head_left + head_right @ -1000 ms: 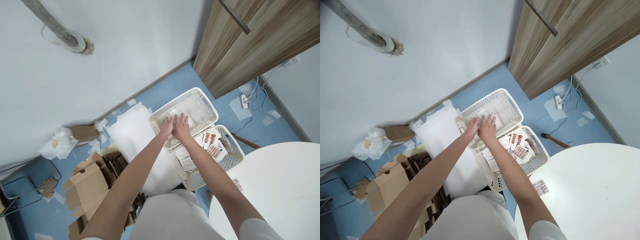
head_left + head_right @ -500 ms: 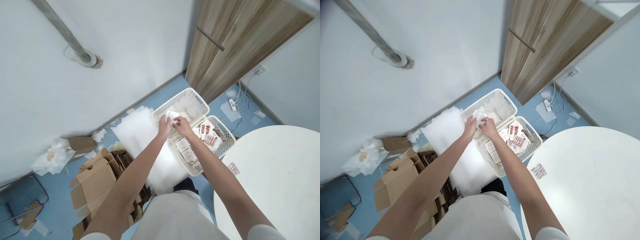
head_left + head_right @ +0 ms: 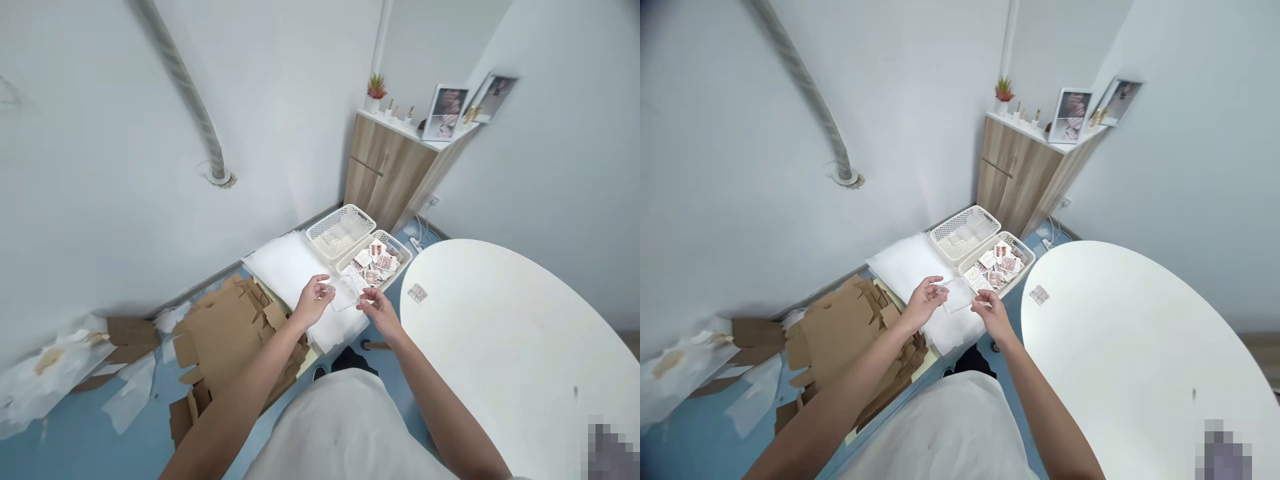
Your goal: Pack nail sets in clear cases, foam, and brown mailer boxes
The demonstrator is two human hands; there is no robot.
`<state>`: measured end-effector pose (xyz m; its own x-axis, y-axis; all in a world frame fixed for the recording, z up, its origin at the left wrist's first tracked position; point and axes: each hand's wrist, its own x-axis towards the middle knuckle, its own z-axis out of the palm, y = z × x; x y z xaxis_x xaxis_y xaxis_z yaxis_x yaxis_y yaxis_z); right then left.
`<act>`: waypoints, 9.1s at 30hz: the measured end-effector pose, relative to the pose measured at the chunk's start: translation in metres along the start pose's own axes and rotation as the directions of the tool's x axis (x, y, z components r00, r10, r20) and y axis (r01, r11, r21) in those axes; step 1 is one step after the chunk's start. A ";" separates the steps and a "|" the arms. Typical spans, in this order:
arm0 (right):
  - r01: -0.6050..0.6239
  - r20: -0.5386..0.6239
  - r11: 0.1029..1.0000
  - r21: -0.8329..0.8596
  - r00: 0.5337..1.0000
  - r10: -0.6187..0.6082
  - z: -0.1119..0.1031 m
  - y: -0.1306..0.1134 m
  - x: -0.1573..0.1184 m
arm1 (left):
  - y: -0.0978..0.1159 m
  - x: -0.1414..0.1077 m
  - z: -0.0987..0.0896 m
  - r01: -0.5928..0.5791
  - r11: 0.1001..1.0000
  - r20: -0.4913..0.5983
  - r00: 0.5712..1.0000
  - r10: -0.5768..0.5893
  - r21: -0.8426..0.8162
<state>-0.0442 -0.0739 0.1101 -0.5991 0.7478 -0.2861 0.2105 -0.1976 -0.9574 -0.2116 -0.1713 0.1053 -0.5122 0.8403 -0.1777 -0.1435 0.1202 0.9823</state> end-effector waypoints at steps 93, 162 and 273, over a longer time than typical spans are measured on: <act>0.052 -0.549 0.933 -0.355 0.796 -0.253 -0.237 0.054 -0.239 | -0.020 -0.048 0.325 -0.392 0.909 0.965 0.260 -0.037 0.141; -0.415 -0.579 0.884 0.218 0.674 0.459 -0.219 0.159 -0.234 | -0.132 -0.087 0.333 -0.022 0.847 0.662 0.635 -0.399 0.532; -0.564 -0.575 0.694 -0.448 0.776 0.259 -0.174 0.113 0.055 | -0.101 0.146 0.239 -0.102 0.742 0.498 0.800 -0.335 0.662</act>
<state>0.0811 0.0557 -0.0068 0.0335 0.8936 -0.4477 0.8301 -0.2744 -0.4854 -0.0694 0.0654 -0.0060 0.0599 0.8953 -0.4414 0.5067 0.3537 0.7862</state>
